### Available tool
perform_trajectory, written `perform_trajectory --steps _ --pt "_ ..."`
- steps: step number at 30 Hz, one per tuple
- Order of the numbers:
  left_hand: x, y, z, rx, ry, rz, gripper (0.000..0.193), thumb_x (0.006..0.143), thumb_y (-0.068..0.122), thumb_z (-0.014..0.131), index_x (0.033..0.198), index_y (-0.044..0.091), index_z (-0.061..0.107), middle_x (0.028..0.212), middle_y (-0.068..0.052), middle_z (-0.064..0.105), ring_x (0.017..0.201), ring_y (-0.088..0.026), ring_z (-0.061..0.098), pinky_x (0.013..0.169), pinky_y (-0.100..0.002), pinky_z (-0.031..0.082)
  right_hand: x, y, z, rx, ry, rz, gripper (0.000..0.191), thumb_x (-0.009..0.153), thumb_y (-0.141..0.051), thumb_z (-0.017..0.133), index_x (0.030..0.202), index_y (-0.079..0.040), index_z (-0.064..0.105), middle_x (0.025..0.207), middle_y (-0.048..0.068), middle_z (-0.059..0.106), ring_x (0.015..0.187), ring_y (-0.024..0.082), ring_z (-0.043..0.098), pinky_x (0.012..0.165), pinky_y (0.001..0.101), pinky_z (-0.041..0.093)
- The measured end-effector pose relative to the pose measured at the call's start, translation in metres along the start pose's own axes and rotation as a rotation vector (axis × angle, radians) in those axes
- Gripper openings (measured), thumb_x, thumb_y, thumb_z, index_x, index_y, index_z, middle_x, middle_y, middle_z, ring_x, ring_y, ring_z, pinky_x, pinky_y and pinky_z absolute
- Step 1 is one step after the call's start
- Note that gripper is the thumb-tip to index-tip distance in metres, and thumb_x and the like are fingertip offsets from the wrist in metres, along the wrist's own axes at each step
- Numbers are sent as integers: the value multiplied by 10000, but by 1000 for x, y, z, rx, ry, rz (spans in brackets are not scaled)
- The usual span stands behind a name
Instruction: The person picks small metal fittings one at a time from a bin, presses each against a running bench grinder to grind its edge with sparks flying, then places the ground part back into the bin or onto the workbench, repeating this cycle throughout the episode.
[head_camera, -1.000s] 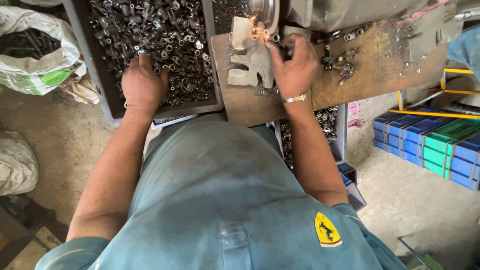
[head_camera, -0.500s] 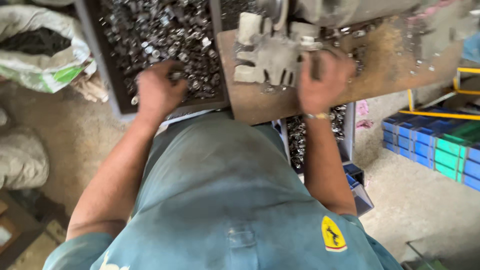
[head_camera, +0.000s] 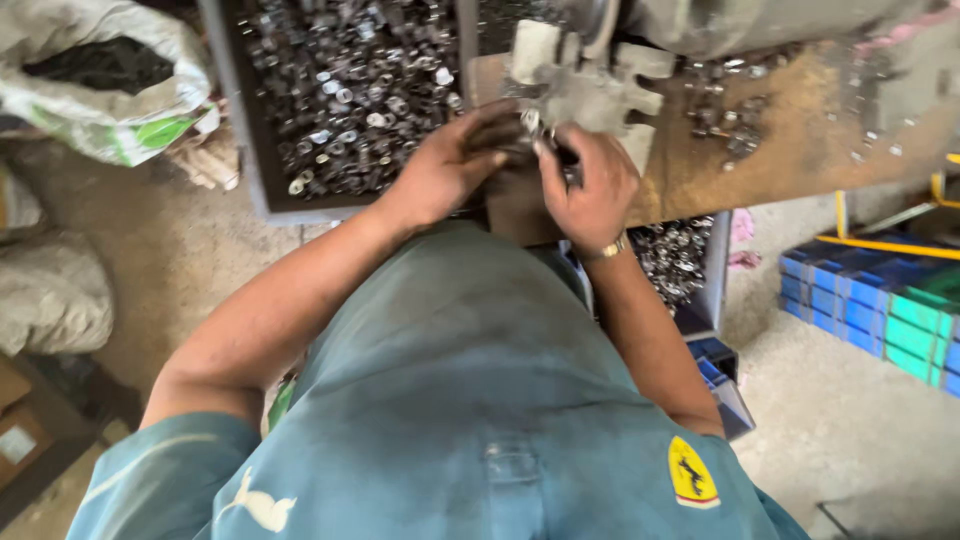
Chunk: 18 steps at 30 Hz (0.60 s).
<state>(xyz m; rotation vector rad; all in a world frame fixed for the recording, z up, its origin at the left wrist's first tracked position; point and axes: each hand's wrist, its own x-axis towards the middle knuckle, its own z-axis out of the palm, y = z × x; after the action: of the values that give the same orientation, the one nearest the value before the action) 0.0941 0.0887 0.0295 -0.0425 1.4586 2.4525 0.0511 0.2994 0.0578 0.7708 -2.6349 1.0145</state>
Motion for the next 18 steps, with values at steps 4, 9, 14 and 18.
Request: perform_trajectory --steps 4,9,14,18 --pt "-7 4 -21 1085 310 362 343 883 72 775 1216 33 704 1151 -195 726 1027 -367 711 893 -438 590 15 34 1 -174 119 15 328 938 -145 827 1187 -31 647 1080 152 724 953 342 704 856 426 573" --pt "-25 5 -72 1482 442 228 265 881 127 807 1120 39 733 1054 -194 698 934 -389 672 823 -482 557 21 53 18 -185 155 70 306 918 -199 864 1101 -63 659 983 111 726 873 303 707 791 408 574" --pt "-34 6 -116 1677 506 203 246 868 113 809 1091 35 737 1166 -170 681 1045 -376 642 903 -466 546 21 56 21 -181 157 57 274 915 -183 869 1006 -62 641 928 107 709 829 306 690 752 415 560" --pt "-35 7 -128 1699 532 112 293 824 78 776 1111 30 744 1141 -185 670 1033 -391 637 890 -475 542 22 55 20 -141 122 -4 270 924 -163 867 985 -48 630 916 107 706 819 310 679 749 424 556"
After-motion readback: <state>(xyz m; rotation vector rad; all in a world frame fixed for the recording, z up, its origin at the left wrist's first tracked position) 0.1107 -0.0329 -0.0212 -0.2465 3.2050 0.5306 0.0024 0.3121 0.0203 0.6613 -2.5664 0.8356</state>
